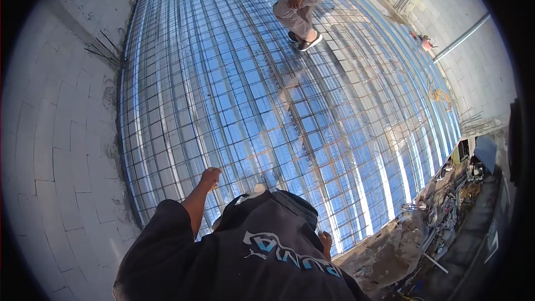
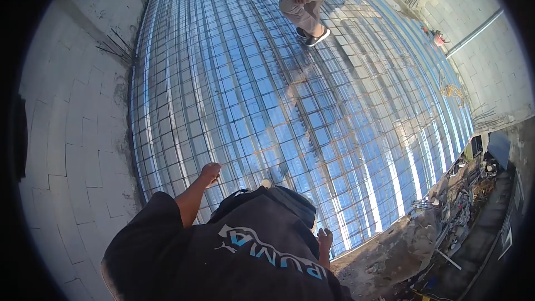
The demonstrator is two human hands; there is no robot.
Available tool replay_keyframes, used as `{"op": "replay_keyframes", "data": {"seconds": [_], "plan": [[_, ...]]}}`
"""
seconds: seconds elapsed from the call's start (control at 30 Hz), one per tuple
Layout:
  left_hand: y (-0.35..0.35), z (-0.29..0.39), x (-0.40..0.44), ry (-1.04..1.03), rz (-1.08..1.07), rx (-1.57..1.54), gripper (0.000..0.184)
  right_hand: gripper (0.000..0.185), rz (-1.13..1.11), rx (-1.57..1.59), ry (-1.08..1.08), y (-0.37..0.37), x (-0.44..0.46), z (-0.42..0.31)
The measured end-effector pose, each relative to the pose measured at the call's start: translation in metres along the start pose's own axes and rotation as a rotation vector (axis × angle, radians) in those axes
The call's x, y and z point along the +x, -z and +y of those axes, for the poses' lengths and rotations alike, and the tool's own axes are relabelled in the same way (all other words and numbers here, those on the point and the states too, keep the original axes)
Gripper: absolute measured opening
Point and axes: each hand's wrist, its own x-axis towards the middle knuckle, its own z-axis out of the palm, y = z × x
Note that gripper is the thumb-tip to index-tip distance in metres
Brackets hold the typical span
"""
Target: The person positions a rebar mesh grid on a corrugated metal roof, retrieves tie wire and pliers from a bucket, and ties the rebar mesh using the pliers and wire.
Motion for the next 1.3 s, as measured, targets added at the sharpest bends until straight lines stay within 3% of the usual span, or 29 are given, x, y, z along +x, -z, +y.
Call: {"op": "replay_keyframes", "data": {"seconds": [0.1,0.4,0.57,0.67,0.73,0.8,0.83,1.0,1.07,1.2,1.3], "plan": [[0.018,-0.018,0.014,0.091,0.083,-0.223,0.019,0.033,-0.005,0.119,-0.112,0.011,0.027,-0.028],[-0.007,-0.098,0.005,0.565,0.06,-0.155,0.022,0.025,-0.087,-0.163,-0.209,0.036,0.06,-0.095],[-0.022,-0.079,0.02,0.396,-0.016,-0.083,0.025,0.025,-0.21,-0.305,-0.308,0.026,0.091,-0.119],[-0.034,-0.034,0.053,0.213,-0.035,0.019,0.029,0.025,-0.3,-0.349,-0.339,0.001,0.141,-0.152],[-0.048,0.011,0.082,0.189,0.009,-0.076,0.031,0.025,-0.345,-0.339,-0.356,-0.02,0.186,-0.185],[-0.05,0.059,0.107,0.276,0.113,-0.317,0.032,0.025,-0.322,-0.235,-0.413,-0.039,0.245,-0.251],[-0.052,0.105,0.09,0.151,0.074,-0.248,0.032,0.028,-0.295,-0.16,-0.479,-0.045,0.27,-0.292],[-0.096,0.294,0.122,0.183,0.096,-0.213,0.035,0.038,-0.296,0.155,0.066,-0.061,0.357,-0.524],[-0.115,0.348,0.138,0.134,0.092,-0.239,0.036,0.042,-0.292,0.247,0.168,-0.065,0.379,-0.581],[-0.146,0.426,0.167,0.087,0.026,-0.139,0.034,0.041,-0.281,0.266,0.193,-0.065,0.4,-0.624],[-0.161,0.446,0.199,0.161,-0.021,-0.049,0.027,0.037,-0.238,0.268,0.031,-0.074,0.415,-0.602]]}}
